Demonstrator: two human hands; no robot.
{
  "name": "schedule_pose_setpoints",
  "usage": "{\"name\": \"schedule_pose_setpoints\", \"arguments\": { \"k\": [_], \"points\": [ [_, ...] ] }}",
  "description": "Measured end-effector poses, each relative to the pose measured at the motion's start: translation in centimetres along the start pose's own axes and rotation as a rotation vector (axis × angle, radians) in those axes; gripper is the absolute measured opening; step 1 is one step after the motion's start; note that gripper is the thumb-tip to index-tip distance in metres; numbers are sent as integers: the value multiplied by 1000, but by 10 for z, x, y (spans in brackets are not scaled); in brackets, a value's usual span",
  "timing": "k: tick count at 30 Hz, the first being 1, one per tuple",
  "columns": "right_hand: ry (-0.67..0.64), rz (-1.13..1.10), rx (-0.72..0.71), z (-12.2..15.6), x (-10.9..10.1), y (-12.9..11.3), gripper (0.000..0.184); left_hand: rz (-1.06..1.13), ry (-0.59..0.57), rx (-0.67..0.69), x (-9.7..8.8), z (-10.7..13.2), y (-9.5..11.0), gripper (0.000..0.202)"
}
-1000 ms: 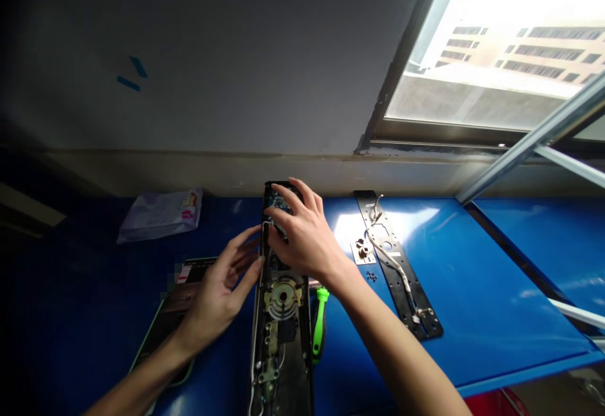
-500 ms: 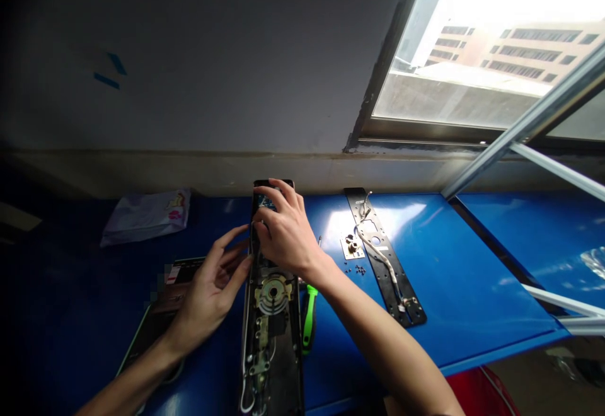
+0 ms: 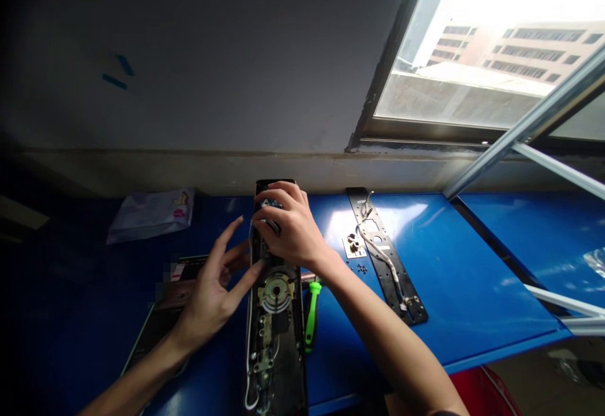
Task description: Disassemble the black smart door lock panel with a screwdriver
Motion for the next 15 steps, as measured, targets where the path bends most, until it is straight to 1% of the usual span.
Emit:
{"name": "schedule_pose_setpoints", "arguments": {
  "k": [6,9,12,15],
  "points": [
    [-10,-35,16,-1,2,0,11,-28,8,30,3,2,-4,76],
    [-11,-34,20,-1,3,-3,12,-34,-10,43,2,2,-5,72],
    [-12,-25,16,-1,1,-5,12,-25,-36,85,1,1,-6,67],
    [-43,-26,15,-2,-2,-6,12,-30,-36,98,1,0,-5,67]
  ]
}}
Point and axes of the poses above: each hand's wrist, its own z-axis away from the middle knuckle, its own x-axis out of the palm, y = z × x, the point moved 1 cm from there along -z, towards the middle knuckle, and after that the axes turned 7 degrees about -z, right-handed, at the moved point
